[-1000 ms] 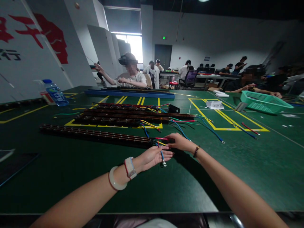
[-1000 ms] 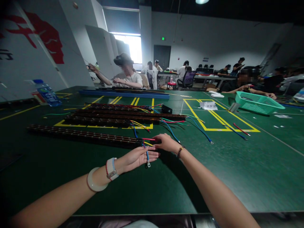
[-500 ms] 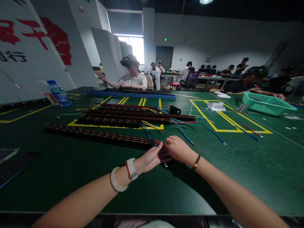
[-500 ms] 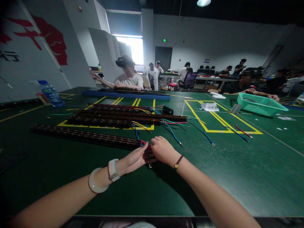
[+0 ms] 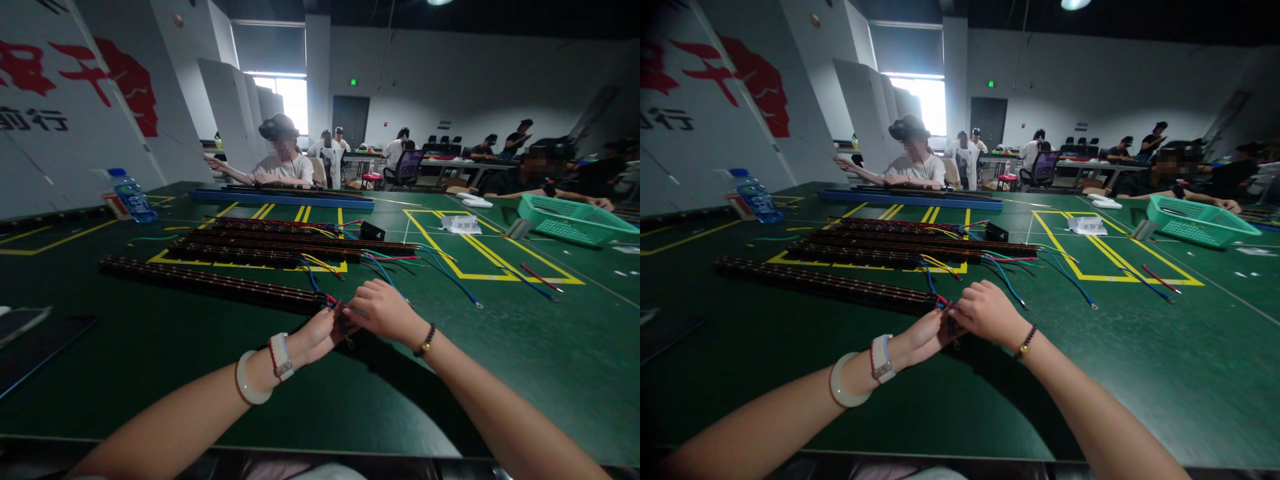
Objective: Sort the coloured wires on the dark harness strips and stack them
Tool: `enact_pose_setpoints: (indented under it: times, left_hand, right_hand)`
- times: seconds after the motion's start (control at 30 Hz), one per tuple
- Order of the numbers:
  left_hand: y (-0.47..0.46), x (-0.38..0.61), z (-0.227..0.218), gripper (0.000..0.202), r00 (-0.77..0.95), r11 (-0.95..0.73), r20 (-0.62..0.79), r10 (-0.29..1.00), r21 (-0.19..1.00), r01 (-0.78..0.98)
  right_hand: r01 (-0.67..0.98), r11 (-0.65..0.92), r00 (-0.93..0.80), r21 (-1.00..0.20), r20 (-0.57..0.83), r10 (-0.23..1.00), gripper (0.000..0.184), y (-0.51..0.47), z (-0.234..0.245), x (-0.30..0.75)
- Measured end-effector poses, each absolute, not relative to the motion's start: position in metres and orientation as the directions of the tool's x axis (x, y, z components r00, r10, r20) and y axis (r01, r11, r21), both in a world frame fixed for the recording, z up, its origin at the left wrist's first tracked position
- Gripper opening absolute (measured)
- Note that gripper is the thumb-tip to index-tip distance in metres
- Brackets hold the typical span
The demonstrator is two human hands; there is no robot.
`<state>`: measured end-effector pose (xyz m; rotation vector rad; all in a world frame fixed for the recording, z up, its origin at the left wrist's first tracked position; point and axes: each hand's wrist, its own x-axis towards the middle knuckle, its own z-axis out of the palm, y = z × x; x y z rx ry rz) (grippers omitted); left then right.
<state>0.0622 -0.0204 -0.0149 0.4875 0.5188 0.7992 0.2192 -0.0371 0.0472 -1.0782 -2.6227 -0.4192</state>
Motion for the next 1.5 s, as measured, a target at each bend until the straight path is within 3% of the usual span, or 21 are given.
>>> enact_pose_setpoints:
  times: [0.07, 0.17, 0.3, 0.47, 0.57, 0.7, 0.8, 1.1, 1.33, 1.5]
  left_hand:
    - [-0.022, 0.062, -0.013, 0.02, 0.59, 0.595, -0.242, 0.77, 0.606, -0.528]
    - [-0.022, 0.061, -0.013, 0.022, 0.6, 0.579, -0.227, 0.767, 0.647, -0.495]
    - [-0.023, 0.062, -0.014, 0.021, 0.603, 0.547, -0.172, 0.779, 0.656, -0.52]
    - [-0.024, 0.063, -0.014, 0.02, 0.614, 0.557, -0.157, 0.773, 0.631, -0.54]
    - [-0.025, 0.063, -0.011, 0.023, 0.616, 0.562, -0.167, 0.769, 0.636, -0.529]
    - [-0.027, 0.062, -0.007, 0.021, 0.609, 0.552, -0.172, 0.774, 0.653, -0.518]
    - [-0.028, 0.061, -0.008, 0.017, 0.603, 0.55, -0.187, 0.775, 0.669, -0.5]
    - [-0.026, 0.06, -0.013, 0.015, 0.64, 0.528, -0.145, 0.754, 0.714, -0.46]
    - [-0.024, 0.055, -0.011, 0.025, 0.681, 0.567, -0.155, 0.715, 0.698, -0.437]
    - [-0.025, 0.056, -0.008, 0.022, 0.662, 0.578, -0.175, 0.729, 0.674, -0.459]
  right_hand:
    - [0.729, 0.679, -0.655, 0.091, 0.381, 0.652, 0.035, -0.031, 0.05, 0.229]
    - [0.672, 0.739, -0.718, 0.05, 0.288, 0.634, 0.04, -0.024, 0.047, 0.237]
    - [0.625, 0.773, -0.778, 0.107, 0.164, 0.607, 0.034, -0.025, 0.042, 0.232]
    - [0.639, 0.739, -0.768, 0.212, 0.121, 0.629, 0.015, -0.033, 0.043, 0.223]
    - [0.676, 0.712, -0.736, 0.192, 0.13, 0.664, 0.02, -0.032, 0.043, 0.221]
    - [0.797, 0.597, -0.604, 0.09, 0.144, 0.784, 0.033, -0.026, 0.04, 0.227]
    - [0.822, 0.569, -0.568, -0.02, 0.057, 0.821, 0.036, -0.022, 0.037, 0.233]
    - [0.751, 0.413, -0.512, -0.514, -0.059, 0.857, 0.039, -0.01, 0.029, 0.243]
    - [0.663, 0.176, -0.283, -0.728, -0.026, 0.959, 0.038, 0.004, 0.009, 0.25]
    - [0.577, 0.187, -0.204, -0.795, 0.081, 0.976, 0.042, 0.013, -0.008, 0.25]
